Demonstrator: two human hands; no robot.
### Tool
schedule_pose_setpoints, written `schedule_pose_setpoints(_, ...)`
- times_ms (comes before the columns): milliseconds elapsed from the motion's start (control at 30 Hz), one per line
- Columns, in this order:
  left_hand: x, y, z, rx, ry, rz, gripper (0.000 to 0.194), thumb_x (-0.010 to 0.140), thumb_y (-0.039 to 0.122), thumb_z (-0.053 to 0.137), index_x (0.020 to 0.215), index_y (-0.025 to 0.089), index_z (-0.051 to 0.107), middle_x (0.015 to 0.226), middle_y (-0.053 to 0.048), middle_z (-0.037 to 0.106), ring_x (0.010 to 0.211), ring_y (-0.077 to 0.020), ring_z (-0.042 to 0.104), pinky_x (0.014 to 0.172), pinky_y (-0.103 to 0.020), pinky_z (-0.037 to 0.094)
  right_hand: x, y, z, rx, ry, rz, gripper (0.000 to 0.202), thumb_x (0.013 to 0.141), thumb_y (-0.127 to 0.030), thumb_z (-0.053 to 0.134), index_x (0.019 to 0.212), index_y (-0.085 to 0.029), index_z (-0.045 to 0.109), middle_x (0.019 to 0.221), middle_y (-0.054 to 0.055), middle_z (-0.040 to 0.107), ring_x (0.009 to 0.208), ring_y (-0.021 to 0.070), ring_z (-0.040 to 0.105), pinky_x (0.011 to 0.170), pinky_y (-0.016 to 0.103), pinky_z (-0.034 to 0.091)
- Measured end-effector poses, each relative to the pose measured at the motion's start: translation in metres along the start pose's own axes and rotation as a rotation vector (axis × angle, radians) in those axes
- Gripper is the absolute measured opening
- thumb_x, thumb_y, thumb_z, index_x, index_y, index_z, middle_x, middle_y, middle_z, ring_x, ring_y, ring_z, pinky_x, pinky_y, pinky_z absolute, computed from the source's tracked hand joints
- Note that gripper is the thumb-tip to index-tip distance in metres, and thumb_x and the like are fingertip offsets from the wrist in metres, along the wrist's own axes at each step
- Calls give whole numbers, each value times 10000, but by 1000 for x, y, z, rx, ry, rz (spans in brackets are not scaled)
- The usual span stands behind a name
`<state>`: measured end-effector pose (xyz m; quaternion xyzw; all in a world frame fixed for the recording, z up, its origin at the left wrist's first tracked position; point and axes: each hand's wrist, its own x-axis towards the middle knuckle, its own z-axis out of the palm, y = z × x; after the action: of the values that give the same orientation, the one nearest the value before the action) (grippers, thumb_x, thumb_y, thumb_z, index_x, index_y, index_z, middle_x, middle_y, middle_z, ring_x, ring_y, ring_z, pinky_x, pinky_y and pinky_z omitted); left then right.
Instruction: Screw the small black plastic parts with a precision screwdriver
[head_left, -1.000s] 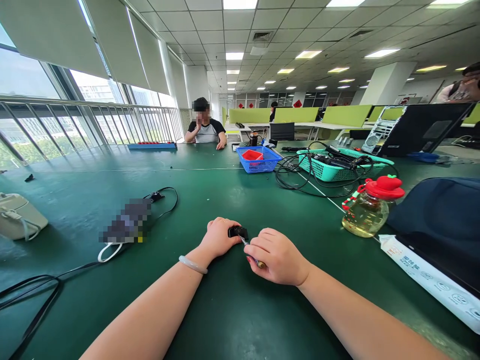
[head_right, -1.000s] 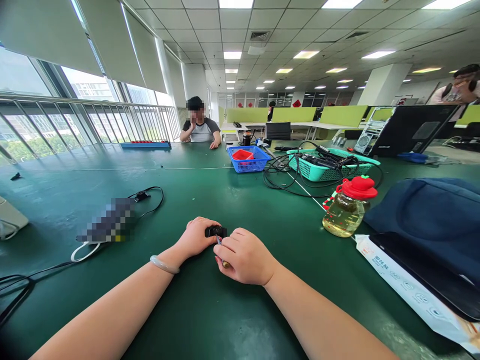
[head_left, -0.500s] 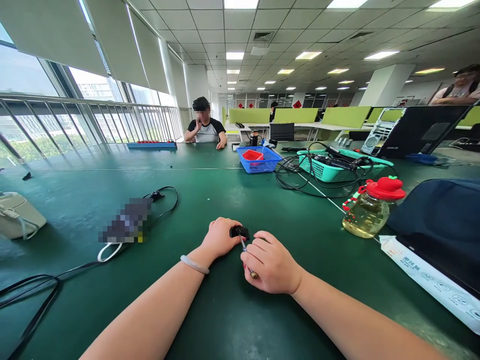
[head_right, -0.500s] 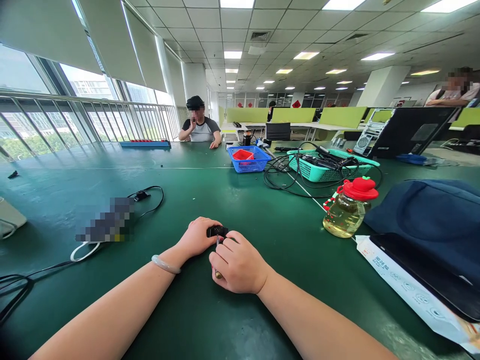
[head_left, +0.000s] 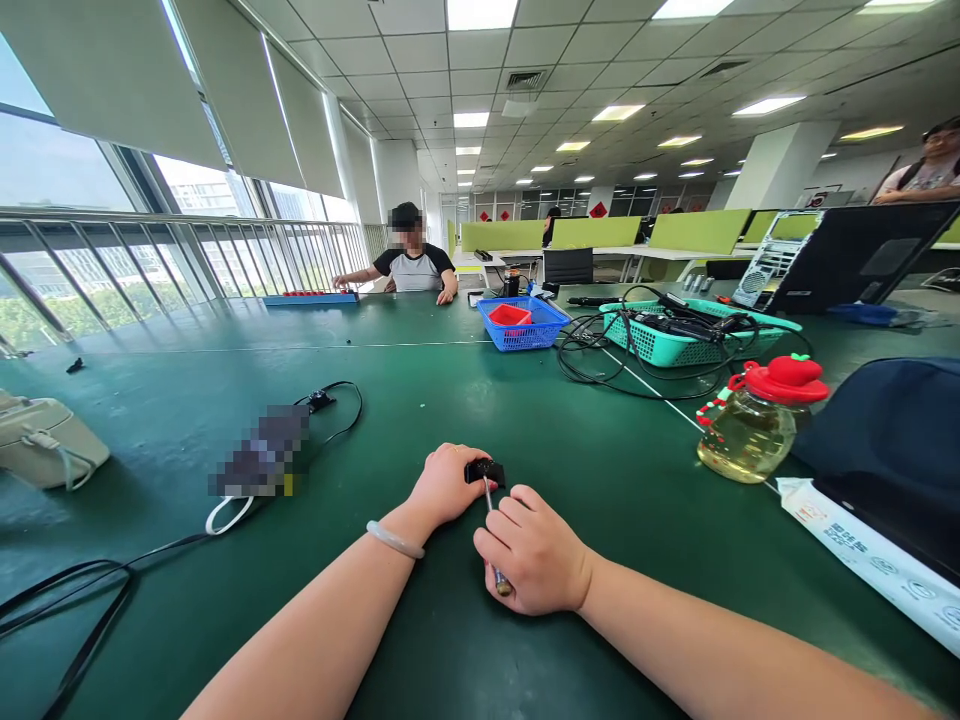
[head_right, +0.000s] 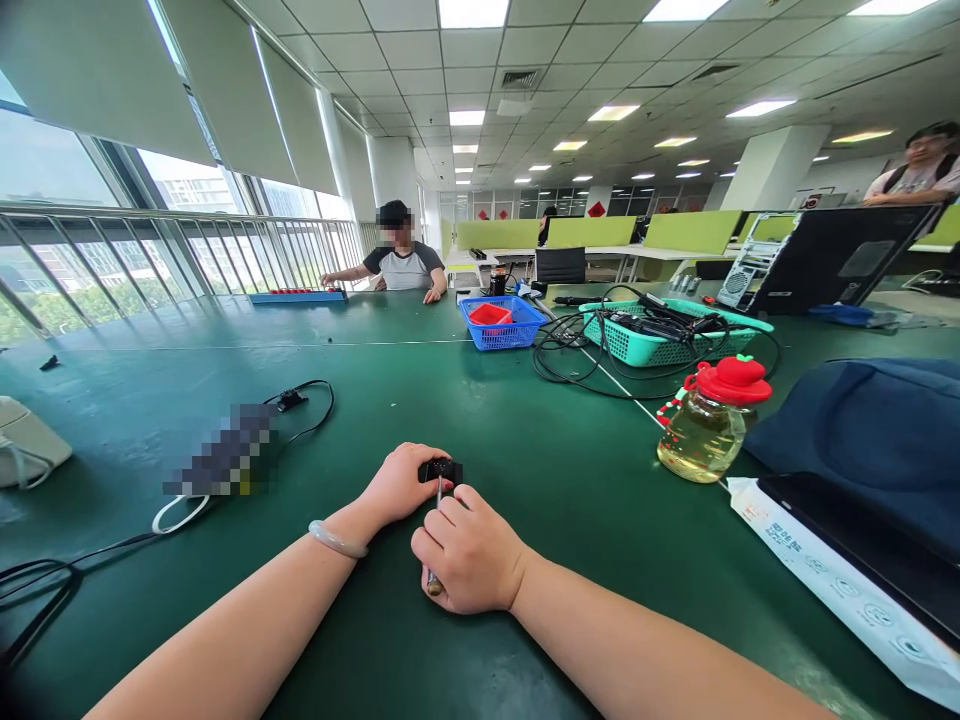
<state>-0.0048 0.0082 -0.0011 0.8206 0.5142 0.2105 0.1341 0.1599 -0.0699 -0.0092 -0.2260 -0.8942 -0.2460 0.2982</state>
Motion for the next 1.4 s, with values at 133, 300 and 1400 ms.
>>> schedule_pose_setpoints(133, 0, 1, 0, -6, -1, 10, 286, 792, 296, 711, 1074, 260, 744, 1060, -37, 748, 1045, -258, 623, 962, -396, 482, 2, 1, 0, 33, -21, 39, 82, 749, -234, 529, 724, -194, 596, 665, 25, 523, 665, 184, 371, 731, 358, 305)
schedule_pose_setpoints(300, -1, 3, -2, -7, -1, 14, 283, 799, 300, 689, 1074, 254, 741, 1051, -42, 747, 1047, -263, 622, 947, -397, 486, 4, 10, -10, 80, -44, 91, 131, 830, -197, 531, 704, -194, 567, 675, 12, 541, 677, 166, 420, 754, 330, 307)
schedule_pose_setpoints(1400, -1, 2, 0, -3, -12, 20, 299, 809, 283, 674, 1102, 244, 719, 1105, -53, 728, 1111, -268, 601, 996, -413, 473, 3, -6, -20, -10, -301, 234, 153, 883, -224, 598, 737, -197, 559, 735, 13, 609, 659, 158, 498, 704, 346, 264)
